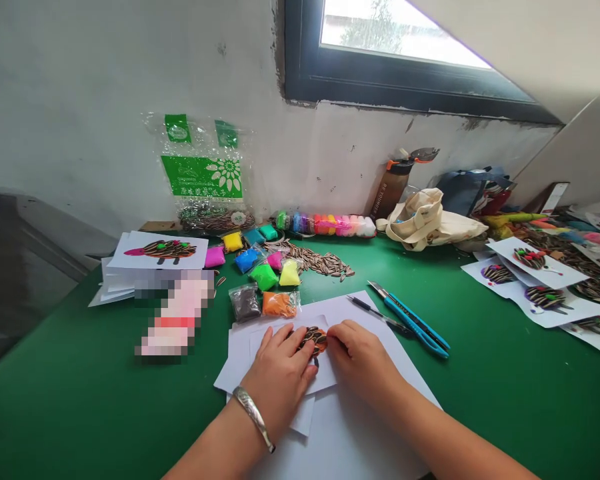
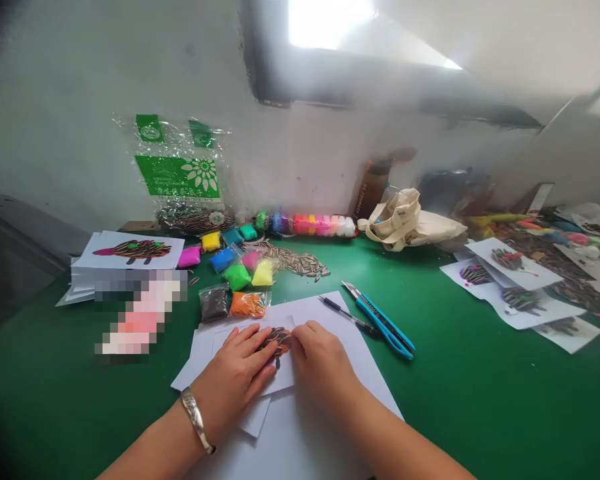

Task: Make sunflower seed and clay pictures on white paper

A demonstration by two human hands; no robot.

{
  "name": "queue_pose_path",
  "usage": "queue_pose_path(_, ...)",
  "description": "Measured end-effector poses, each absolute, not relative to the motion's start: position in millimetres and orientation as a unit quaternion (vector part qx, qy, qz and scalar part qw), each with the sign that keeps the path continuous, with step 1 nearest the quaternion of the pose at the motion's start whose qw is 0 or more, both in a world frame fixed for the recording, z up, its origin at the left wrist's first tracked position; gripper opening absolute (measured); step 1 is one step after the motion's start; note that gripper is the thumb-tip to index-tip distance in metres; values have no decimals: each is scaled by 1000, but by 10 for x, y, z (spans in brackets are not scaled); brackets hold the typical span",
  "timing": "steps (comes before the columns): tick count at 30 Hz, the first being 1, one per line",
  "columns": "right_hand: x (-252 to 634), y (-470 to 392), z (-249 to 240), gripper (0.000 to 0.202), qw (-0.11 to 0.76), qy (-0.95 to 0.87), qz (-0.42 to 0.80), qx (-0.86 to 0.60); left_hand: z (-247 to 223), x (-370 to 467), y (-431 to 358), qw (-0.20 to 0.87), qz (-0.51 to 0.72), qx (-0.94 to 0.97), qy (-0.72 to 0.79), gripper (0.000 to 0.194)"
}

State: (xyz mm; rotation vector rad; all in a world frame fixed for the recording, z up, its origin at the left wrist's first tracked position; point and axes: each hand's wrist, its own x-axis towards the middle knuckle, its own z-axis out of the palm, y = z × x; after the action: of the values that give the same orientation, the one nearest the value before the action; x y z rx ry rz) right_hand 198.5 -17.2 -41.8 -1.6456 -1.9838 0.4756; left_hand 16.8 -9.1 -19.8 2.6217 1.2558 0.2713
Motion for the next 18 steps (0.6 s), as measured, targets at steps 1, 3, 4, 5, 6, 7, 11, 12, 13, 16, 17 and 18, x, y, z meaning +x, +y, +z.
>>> queue_pose_path(1,1976,-170,-425,22,254,-733,170,-607,-196,169,-91,110,91,893,427,37)
queue_pose_path(3,1960,-166,-431,23,251,-739,163,-604,-192,171,-90,110,89,893,427,37)
queue_pose_path(4,1954,-165,-432,23,251,-742,161,-601,-191,171,-90,111,89,893,427,37)
queue_pose_path(5,1948,-165,-432,23,250,-745,159,-598,-189,172,-89,113,88,893,427,37)
queue_pose_path(6,1942,-165,-431,23,248,-747,156,-596,-188,172,-88,115,88,892,428,37)
queue_pose_path(7,1937,-165,-432,23,245,-749,154,-595,-186,173,-88,117,87,892,428,37)
queue_pose_path(11,1922,-174,-451,22,235,-753,148,-597,-170,180,-87,121,79,891,431,37)
queue_pose_path(12,1922,-175,-458,22,234,-754,148,-596,-165,181,-87,120,78,891,430,36)
queue_pose_path(13,1925,-176,-462,21,235,-754,149,-595,-161,182,-88,119,79,892,429,36)
queue_pose_path(16,1942,-168,-452,20,246,-752,159,-590,-165,176,-89,115,93,894,422,35)
queue_pose_path(17,1948,-161,-440,20,250,-750,166,-590,-173,172,-90,113,99,895,421,35)
queue_pose_path(18,1952,-154,-426,20,254,-746,173,-590,-183,167,-91,110,104,895,420,35)
